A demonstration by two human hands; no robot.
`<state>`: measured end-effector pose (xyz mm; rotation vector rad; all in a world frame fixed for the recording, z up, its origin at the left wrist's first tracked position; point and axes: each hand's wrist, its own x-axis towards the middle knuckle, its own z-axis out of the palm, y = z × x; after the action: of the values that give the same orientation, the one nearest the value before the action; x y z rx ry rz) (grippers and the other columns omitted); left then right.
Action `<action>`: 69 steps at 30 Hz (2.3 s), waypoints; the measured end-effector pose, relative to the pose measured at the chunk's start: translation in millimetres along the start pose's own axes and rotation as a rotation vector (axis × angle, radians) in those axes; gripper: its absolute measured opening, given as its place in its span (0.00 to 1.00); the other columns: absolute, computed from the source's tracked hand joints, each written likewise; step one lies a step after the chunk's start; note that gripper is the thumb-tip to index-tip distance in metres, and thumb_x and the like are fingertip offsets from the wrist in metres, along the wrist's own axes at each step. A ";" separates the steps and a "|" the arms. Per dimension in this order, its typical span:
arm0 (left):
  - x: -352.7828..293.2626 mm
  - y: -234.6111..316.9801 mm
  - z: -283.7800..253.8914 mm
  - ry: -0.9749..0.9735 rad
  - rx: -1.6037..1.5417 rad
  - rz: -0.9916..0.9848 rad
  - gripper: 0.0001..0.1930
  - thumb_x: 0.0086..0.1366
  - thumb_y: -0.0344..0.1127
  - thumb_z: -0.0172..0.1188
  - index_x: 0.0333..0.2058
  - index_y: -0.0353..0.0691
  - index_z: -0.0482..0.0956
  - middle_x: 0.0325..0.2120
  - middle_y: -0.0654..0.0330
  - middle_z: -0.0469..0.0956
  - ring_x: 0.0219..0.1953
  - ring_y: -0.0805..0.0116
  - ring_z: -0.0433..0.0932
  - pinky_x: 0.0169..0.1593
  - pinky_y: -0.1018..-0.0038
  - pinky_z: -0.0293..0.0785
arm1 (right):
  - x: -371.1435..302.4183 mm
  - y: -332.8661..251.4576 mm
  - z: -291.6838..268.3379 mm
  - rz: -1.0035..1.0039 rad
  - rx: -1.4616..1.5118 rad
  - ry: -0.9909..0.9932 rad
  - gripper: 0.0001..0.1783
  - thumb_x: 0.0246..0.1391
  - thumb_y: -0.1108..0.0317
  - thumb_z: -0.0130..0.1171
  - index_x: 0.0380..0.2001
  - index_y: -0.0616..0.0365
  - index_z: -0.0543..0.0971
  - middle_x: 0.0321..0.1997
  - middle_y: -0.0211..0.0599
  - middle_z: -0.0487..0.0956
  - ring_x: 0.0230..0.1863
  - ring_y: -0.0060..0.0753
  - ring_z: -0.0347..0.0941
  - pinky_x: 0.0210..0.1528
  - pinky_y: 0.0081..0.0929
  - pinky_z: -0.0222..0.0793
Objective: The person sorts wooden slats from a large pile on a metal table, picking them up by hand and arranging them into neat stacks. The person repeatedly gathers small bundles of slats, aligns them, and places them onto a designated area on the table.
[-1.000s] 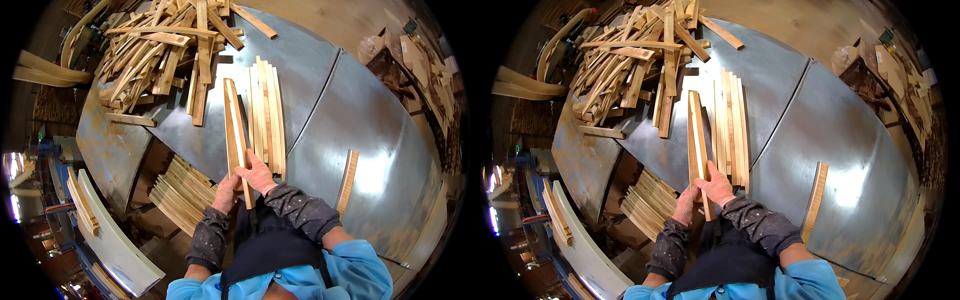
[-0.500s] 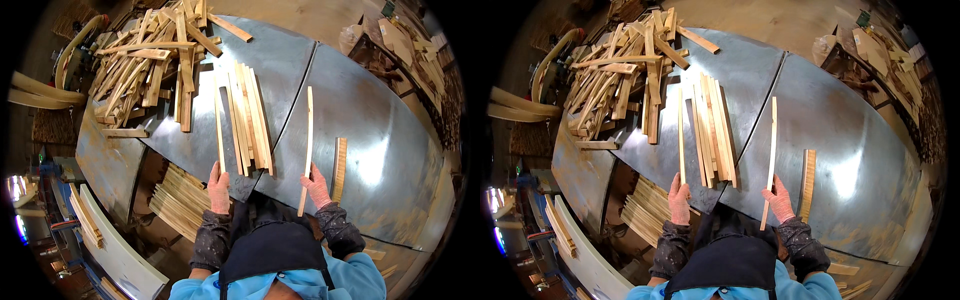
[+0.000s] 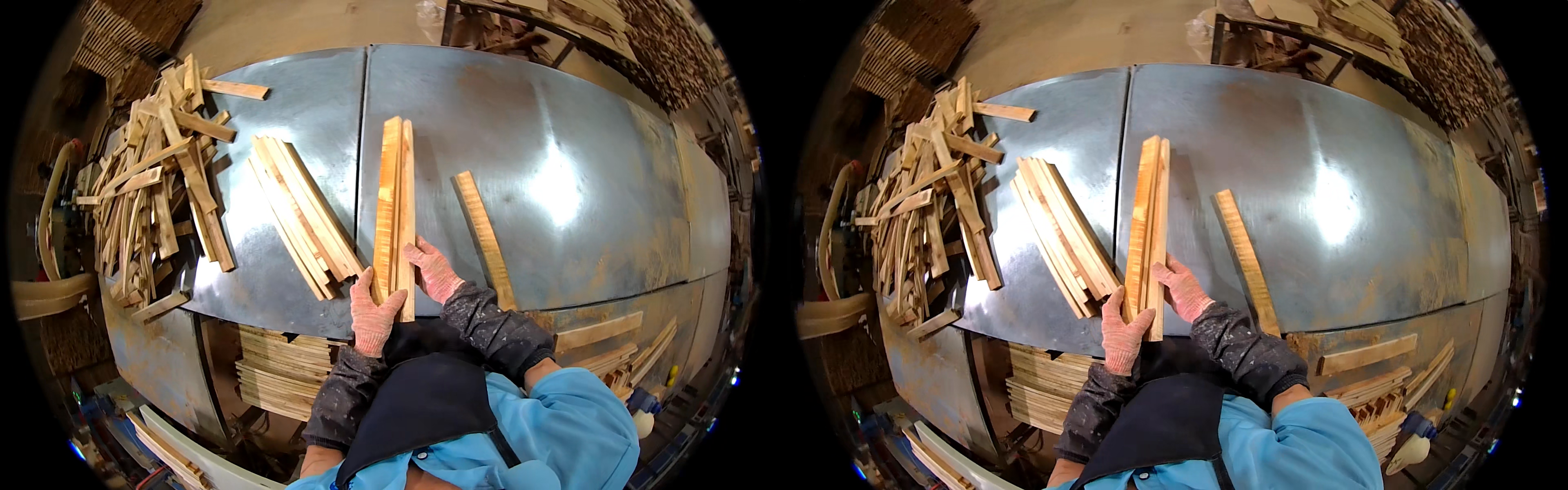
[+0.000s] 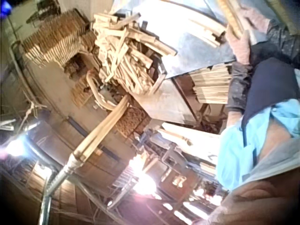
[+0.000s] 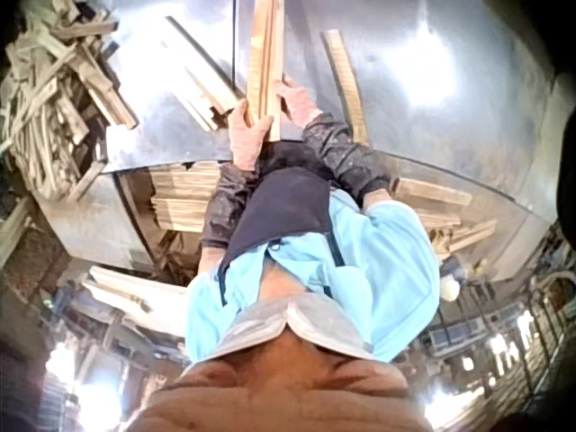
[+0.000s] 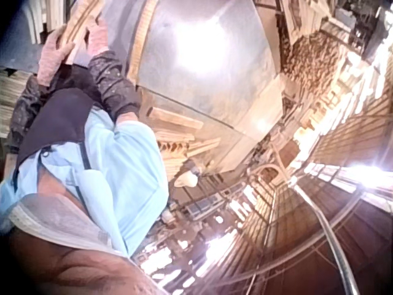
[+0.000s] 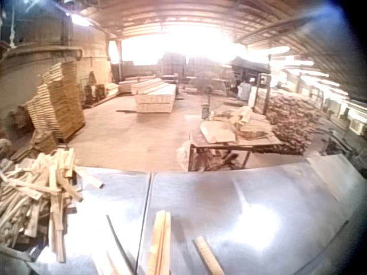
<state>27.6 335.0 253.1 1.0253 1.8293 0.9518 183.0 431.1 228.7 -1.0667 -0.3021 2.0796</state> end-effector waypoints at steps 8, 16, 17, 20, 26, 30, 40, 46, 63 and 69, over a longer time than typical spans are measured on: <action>-7.8 -41.3 57.1 -0.333 -0.076 -0.056 0.51 0.57 0.39 0.82 0.74 0.29 0.63 0.60 0.47 0.75 0.61 0.57 0.77 0.62 0.62 0.78 | -6.9 12.1 -73.0 0.021 0.011 0.074 0.32 0.78 0.60 0.57 0.80 0.52 0.66 0.66 0.33 0.79 0.64 0.32 0.77 0.70 0.36 0.74; -3.6 -30.0 82.4 -0.474 -0.082 -0.325 0.48 0.61 0.34 0.77 0.76 0.36 0.62 0.53 0.49 0.82 0.50 0.60 0.84 0.55 0.64 0.82 | -17.3 20.5 -145.4 -0.332 -1.471 0.620 0.43 0.66 0.51 0.67 0.78 0.56 0.67 0.69 0.48 0.79 0.68 0.52 0.75 0.75 0.45 0.65; -3.3 -32.2 82.6 -0.492 -0.071 -0.334 0.50 0.63 0.31 0.76 0.79 0.36 0.57 0.54 0.49 0.82 0.51 0.61 0.84 0.56 0.65 0.83 | -26.7 15.7 -162.6 -0.307 -1.535 0.723 0.45 0.63 0.52 0.69 0.79 0.56 0.66 0.70 0.50 0.77 0.68 0.55 0.74 0.74 0.47 0.66; -1.5 -31.4 86.5 -0.531 -0.129 -0.376 0.54 0.64 0.29 0.75 0.81 0.35 0.50 0.54 0.49 0.82 0.52 0.62 0.84 0.57 0.65 0.82 | -55.3 3.7 -201.4 -0.153 -1.689 0.899 0.50 0.58 0.54 0.73 0.79 0.56 0.64 0.73 0.53 0.74 0.71 0.59 0.72 0.73 0.49 0.69; -1.8 -39.6 118.5 -0.642 -0.217 -0.286 0.58 0.64 0.25 0.74 0.83 0.38 0.42 0.59 0.50 0.78 0.56 0.61 0.81 0.58 0.66 0.82 | -29.2 -27.0 -197.3 0.152 -1.553 0.827 0.49 0.54 0.55 0.76 0.76 0.55 0.68 0.68 0.54 0.75 0.69 0.60 0.73 0.69 0.49 0.72; -4.2 -25.8 140.6 -0.805 -0.427 -0.410 0.53 0.63 0.22 0.67 0.82 0.40 0.46 0.58 0.49 0.78 0.56 0.57 0.81 0.62 0.64 0.81 | -29.1 -47.6 -172.0 -0.073 -1.212 0.616 0.29 0.52 0.52 0.75 0.52 0.60 0.86 0.46 0.56 0.87 0.53 0.61 0.83 0.56 0.51 0.77; -23.4 -44.1 196.0 -0.898 0.653 -0.101 0.59 0.67 0.49 0.69 0.81 0.33 0.37 0.49 0.32 0.85 0.55 0.34 0.84 0.57 0.50 0.79 | -12.7 0.9 -189.7 -0.242 -1.207 0.754 0.45 0.61 0.55 0.71 0.74 0.69 0.69 0.69 0.63 0.77 0.67 0.63 0.76 0.71 0.44 0.70; 28.7 -66.3 127.0 -0.869 0.021 -0.101 0.47 0.69 0.51 0.70 0.77 0.31 0.61 0.52 0.45 0.87 0.51 0.51 0.86 0.52 0.56 0.82 | -12.9 -1.0 -183.7 -0.218 -1.344 0.928 0.54 0.56 0.61 0.74 0.80 0.67 0.60 0.76 0.65 0.69 0.77 0.64 0.65 0.79 0.45 0.62; 343.3 -101.4 -323.2 0.390 0.743 -0.286 0.52 0.65 0.51 0.74 0.79 0.38 0.54 0.70 0.39 0.71 0.70 0.41 0.72 0.73 0.55 0.69 | -63.7 -27.4 -226.6 0.361 -1.566 1.358 0.57 0.61 0.62 0.72 0.84 0.61 0.50 0.82 0.62 0.62 0.76 0.64 0.66 0.76 0.45 0.66; 445.4 -69.6 -353.0 0.396 0.798 -0.437 0.54 0.61 0.55 0.77 0.77 0.38 0.57 0.71 0.43 0.69 0.73 0.46 0.71 0.74 0.56 0.70 | -54.9 -16.0 -142.1 -0.333 -1.046 0.937 0.50 0.65 0.75 0.65 0.85 0.59 0.52 0.82 0.59 0.63 0.74 0.51 0.70 0.72 0.39 0.70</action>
<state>-459.5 631.5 200.9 0.8353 2.7252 0.1337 320.9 384.3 181.0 -2.2424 -1.0253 0.8595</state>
